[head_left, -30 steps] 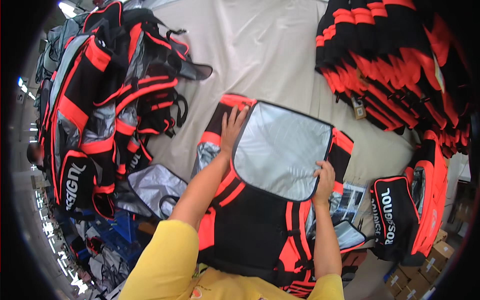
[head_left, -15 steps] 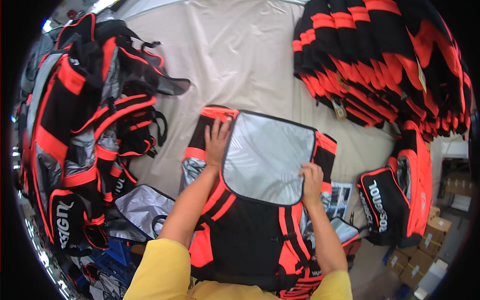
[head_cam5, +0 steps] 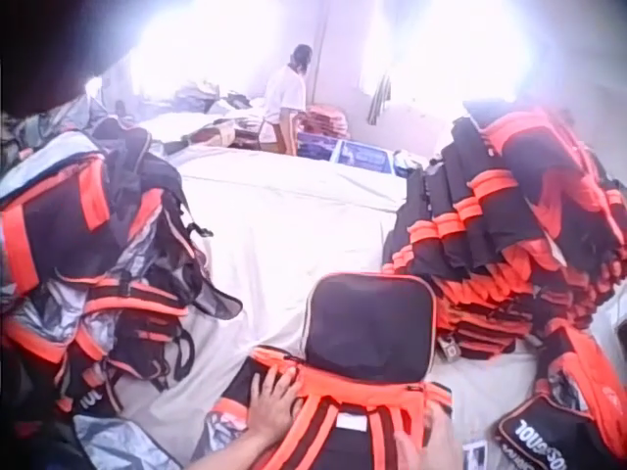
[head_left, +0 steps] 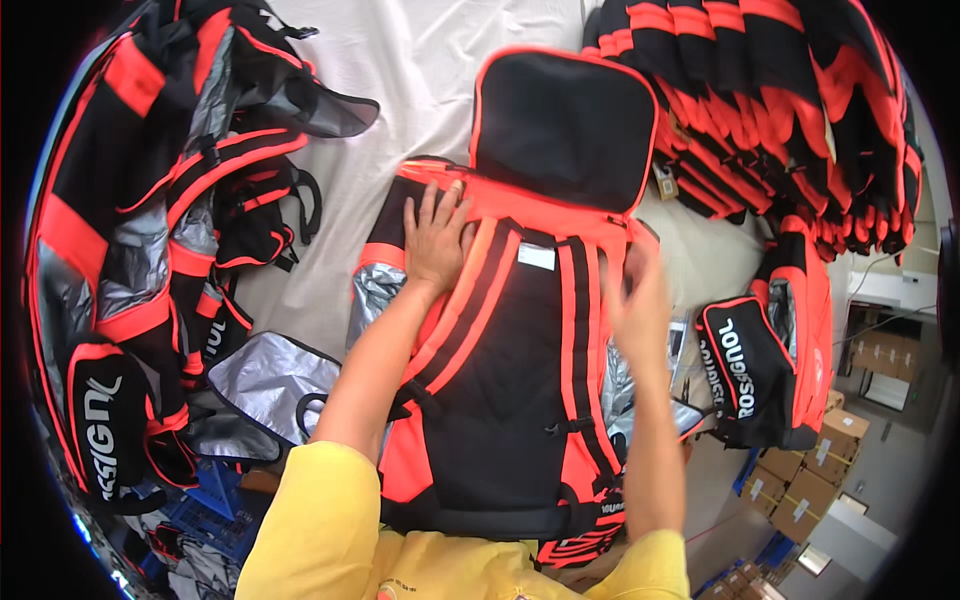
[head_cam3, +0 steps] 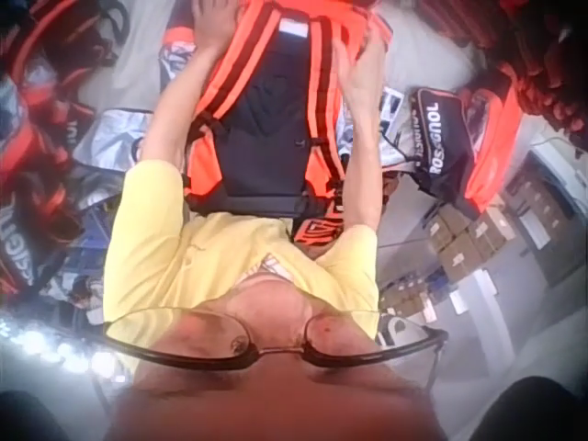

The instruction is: Inspecting and organizing manufactured backpacks on an assembly table.

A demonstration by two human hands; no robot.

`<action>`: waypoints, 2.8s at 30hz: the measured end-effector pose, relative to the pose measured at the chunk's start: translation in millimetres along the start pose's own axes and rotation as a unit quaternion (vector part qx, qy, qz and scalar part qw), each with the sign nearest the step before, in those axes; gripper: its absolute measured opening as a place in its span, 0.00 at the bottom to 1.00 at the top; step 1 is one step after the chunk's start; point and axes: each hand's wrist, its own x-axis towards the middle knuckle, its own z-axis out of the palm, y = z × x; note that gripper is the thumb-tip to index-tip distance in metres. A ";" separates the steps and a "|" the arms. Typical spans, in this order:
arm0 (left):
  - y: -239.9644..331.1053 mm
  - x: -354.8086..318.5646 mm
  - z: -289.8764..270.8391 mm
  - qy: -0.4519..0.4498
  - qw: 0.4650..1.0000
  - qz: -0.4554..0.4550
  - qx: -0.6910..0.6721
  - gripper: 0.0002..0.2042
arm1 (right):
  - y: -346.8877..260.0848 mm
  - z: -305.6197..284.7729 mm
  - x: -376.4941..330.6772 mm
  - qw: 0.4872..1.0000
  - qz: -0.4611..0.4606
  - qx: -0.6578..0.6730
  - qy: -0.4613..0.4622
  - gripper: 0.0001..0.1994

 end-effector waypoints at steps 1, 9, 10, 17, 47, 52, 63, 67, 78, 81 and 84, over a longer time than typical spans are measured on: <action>-7.9 -7.6 -8.0 -0.011 1.000 -0.014 0.000 0.23 | -22.2 -2.2 -41.9 0.997 -0.002 -0.054 -0.060 0.37; -7.8 -50.9 -152.6 -0.126 0.849 -0.274 -0.433 0.16 | -44.3 -39.3 -272.7 0.953 0.169 -0.203 -0.146 0.41; -6.2 -78.5 -177.8 -0.129 0.851 -0.289 -0.418 0.16 | -40.2 -39.4 -277.4 0.952 0.176 -0.205 -0.140 0.41; 42.7 -170.8 -280.3 -0.203 0.957 -0.141 -0.152 0.33 | -20.7 -23.0 -263.0 0.951 0.176 -0.217 -0.133 0.40; 6.6 -36.0 -142.4 -0.129 0.268 -0.259 -0.919 0.35 | -28.2 -24.4 -265.1 0.948 0.200 -0.203 -0.141 0.40; 42.8 -33.3 -192.0 -0.189 0.410 -0.252 -0.856 0.40 | -41.2 -23.2 -259.6 0.981 0.108 -0.160 -0.025 0.30; 134.0 -53.9 -255.0 -0.272 0.470 -0.196 -0.817 0.32 | -160.3 -8.5 -163.1 0.852 0.259 0.442 0.109 0.25; 151.7 -56.3 -265.8 -0.325 0.429 -0.166 -0.827 0.21 | -138.5 -26.7 -175.4 0.859 0.190 0.463 0.112 0.22; 145.8 -31.6 -261.8 -0.298 0.516 -0.239 -0.767 0.17 | -184.6 -36.6 -198.4 0.774 0.310 0.484 -0.267 0.21; 141.0 -27.9 -254.1 -0.306 0.566 -0.238 -0.728 0.11 | -193.5 -24.5 -212.6 0.846 0.251 0.423 -0.206 0.21; 137.9 -26.8 -242.2 -0.318 0.552 -0.263 -0.725 0.09 | -201.1 -25.7 -209.9 0.878 0.226 0.370 -0.204 0.22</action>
